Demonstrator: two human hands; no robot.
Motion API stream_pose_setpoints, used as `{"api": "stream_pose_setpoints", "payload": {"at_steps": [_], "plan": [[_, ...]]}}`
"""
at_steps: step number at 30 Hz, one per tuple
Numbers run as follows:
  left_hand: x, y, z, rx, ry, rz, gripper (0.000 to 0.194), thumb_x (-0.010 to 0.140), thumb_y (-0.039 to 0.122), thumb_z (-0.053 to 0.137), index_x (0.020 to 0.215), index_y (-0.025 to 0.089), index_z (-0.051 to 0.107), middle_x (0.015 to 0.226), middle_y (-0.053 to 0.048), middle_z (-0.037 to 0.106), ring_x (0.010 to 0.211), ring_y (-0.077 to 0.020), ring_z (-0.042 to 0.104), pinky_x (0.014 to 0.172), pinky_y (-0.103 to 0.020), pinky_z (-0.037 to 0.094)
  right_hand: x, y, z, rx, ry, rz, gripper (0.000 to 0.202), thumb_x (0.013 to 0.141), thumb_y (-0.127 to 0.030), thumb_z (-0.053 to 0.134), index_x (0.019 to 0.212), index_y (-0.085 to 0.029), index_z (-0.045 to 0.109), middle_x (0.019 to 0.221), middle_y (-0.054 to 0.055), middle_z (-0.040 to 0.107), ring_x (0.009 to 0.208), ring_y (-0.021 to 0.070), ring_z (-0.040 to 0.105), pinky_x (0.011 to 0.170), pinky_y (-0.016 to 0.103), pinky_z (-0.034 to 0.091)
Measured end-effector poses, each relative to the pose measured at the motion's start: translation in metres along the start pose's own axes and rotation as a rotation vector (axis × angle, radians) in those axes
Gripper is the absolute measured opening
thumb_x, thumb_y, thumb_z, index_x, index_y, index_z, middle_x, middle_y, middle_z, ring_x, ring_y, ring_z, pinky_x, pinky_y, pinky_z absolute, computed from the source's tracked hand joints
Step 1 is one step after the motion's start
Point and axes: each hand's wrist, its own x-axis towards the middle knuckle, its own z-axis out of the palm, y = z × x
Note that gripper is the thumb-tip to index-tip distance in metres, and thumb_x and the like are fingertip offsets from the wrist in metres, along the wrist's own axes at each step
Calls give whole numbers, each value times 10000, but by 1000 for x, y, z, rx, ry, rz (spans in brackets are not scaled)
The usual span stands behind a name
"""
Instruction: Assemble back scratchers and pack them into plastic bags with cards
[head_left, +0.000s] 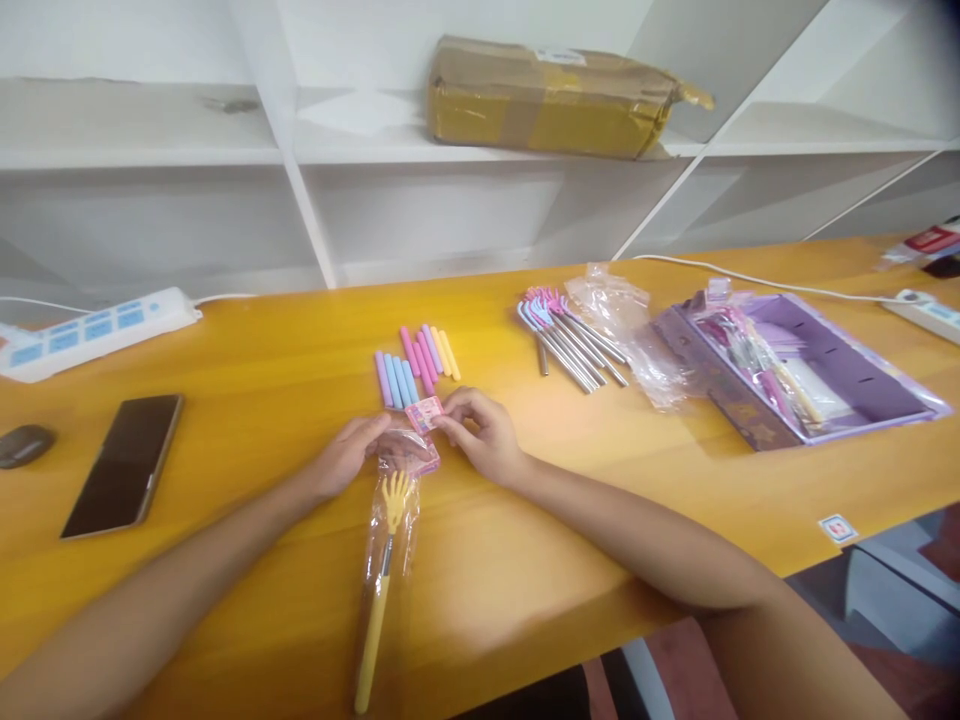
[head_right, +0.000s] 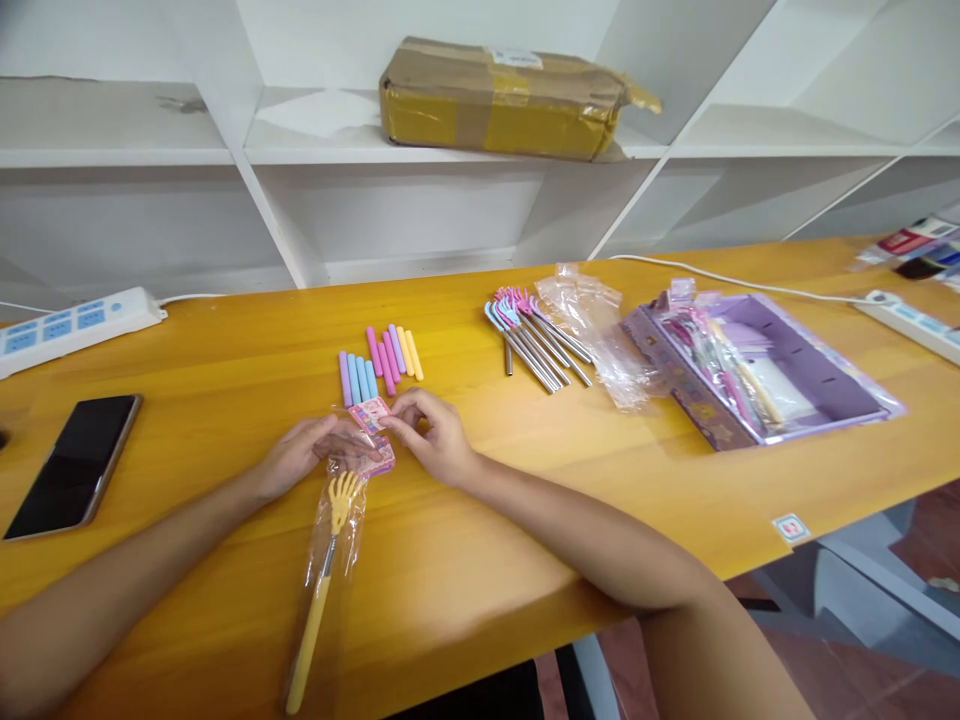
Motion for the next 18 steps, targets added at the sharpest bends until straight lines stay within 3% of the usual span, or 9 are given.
{"api": "stream_pose_setpoints", "payload": {"at_steps": [7, 12, 18], "plan": [[2, -4, 0, -39, 70, 12, 457, 885, 609, 719, 908, 171, 844, 848, -146, 831, 686, -261, 758, 677, -342, 587, 0, -1, 0, -27, 0, -18, 246, 998, -412, 707, 951, -180, 639, 764, -8, 625, 596, 88, 545, 613, 238, 464], [4, -6, -7, 1, 17, -55, 530, 899, 635, 694, 970, 128, 831, 925, -170, 836, 699, -249, 765, 673, -330, 588, 1, -1, -1, -71, -16, -33, 281, 998, -444, 703, 950, -170, 661, 780, 6, 644, 607, 90, 550, 613, 237, 468], [5, -11, -12, 8, 16, -65, 501, 930, 600, 660, 1008, 137, 834, 951, -123, 842, 916, -301, 794, 857, -387, 606, 1, -1, -1, -106, -9, -98, 212, 977, -365, 746, 929, -162, 705, 818, 23, 680, 614, 85, 531, 606, 233, 445]]}}
